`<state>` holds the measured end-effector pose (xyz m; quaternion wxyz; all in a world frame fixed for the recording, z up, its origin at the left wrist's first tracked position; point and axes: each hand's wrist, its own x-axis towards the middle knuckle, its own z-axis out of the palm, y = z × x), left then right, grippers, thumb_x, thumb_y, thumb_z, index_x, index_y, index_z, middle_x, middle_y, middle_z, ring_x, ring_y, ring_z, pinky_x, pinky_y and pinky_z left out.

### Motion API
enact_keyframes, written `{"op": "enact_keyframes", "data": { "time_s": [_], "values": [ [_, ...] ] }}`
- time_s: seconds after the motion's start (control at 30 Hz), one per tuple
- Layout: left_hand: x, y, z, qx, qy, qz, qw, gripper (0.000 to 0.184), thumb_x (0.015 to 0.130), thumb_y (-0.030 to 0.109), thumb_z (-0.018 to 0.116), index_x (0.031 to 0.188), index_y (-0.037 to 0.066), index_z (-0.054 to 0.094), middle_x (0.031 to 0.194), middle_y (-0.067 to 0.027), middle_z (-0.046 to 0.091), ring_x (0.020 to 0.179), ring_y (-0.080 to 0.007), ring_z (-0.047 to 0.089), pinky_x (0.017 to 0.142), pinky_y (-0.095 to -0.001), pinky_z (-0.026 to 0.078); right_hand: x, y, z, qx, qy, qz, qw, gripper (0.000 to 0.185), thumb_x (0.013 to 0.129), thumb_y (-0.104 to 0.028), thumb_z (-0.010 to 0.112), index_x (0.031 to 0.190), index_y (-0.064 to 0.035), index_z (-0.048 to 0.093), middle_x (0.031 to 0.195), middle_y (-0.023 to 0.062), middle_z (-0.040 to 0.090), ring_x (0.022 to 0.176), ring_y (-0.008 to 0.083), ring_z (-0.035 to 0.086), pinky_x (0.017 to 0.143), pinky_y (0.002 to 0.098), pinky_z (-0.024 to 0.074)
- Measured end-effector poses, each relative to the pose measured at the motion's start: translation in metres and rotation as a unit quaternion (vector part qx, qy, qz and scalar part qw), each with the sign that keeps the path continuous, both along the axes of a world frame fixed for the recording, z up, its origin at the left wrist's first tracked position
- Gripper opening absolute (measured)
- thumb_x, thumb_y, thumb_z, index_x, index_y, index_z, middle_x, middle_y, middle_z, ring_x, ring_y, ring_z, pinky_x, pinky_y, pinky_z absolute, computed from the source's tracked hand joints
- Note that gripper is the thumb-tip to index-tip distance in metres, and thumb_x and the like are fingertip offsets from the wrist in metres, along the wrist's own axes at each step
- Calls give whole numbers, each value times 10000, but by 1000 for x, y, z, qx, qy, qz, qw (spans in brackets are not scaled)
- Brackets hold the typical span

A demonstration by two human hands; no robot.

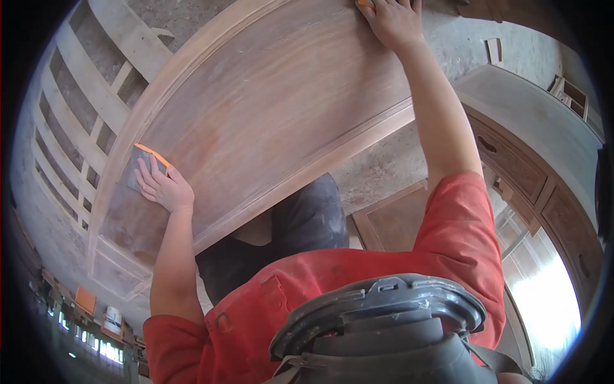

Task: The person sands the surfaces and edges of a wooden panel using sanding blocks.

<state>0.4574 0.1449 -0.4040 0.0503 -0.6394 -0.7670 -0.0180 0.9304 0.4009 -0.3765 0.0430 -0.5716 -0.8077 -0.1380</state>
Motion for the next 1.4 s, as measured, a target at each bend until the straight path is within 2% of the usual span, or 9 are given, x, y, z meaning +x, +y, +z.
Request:
{"op": "enact_keyframes", "data": {
  "time_s": [0.07,0.3,0.47,0.77,0.87,0.9,1.1,1.2,1.4],
  "values": [
    [-4,-4,3,-18,-6,-5,1000,568,927,223,535,1449,85,358,1554,-167,271,1431,-402,210,1115,-566,169,31,-29,-4,-159,-131,-28,978,621,930,-419,532,1504,-308,324,1585,-114,262,1452,308,242,1119,632,218],
    [-1,2,3,-27,-16,-1,999,558,931,242,503,1442,67,361,1545,-190,267,1427,-419,202,1112,-568,167,61,-98,22,-202,-83,-53,974,583,879,-387,605,1434,-288,457,1542,-126,351,1411,315,331,1102,634,239],
    [-5,1,-1,-26,-9,-2,1000,556,937,257,487,1441,63,359,1542,-191,271,1418,-425,216,1112,-568,164,-8,28,10,-115,-65,-36,991,542,959,-413,493,1456,-210,416,1519,-29,396,1404,366,312,1073,661,273],
    [-5,2,2,-36,-14,0,999,554,946,275,460,1448,70,343,1534,-195,278,1413,-421,225,1104,-572,170,-42,43,17,-122,-17,-138,983,568,984,-381,436,1471,-94,375,1556,135,304,1413,406,275,1134,602,209],
    [-6,5,3,-27,-18,0,999,543,952,280,451,1442,69,351,1531,-195,281,1413,-421,225,1102,-572,173,-38,37,16,-114,-8,-115,987,562,989,-370,427,1469,-84,369,1559,138,298,1401,408,291,1136,589,218],
    [-5,6,3,-24,-23,0,999,537,955,282,446,1439,68,354,1531,-195,281,1413,-421,224,1102,-571,174,-32,23,6,-60,-39,-98,993,545,944,-378,535,1458,-240,419,1534,45,369,1377,388,344,1047,687,272],
    [-5,3,1,-31,-19,4,999,530,964,284,440,1439,66,355,1522,-200,298,1408,-426,236,1101,-577,174,-57,43,26,-112,-48,-136,983,542,983,-344,452,1450,-74,398,1539,140,340,1371,421,336,1134,570,240],
    [-5,3,2,-36,-13,8,999,531,965,287,438,1440,63,353,1518,-204,306,1405,-431,244,1101,-579,175,-18,20,0,-120,-2,-78,990,578,959,-378,521,1482,-182,372,1554,80,329,1395,420,304,1073,659,270],
    [-7,1,0,-24,-35,9,999,543,950,281,462,1444,77,362,1545,-178,282,1429,-398,219,1117,-590,145,-3,15,11,-163,17,-131,978,697,909,-457,587,1466,-99,370,1539,134,341,1423,389,280,1129,582,236]
  ]
}}
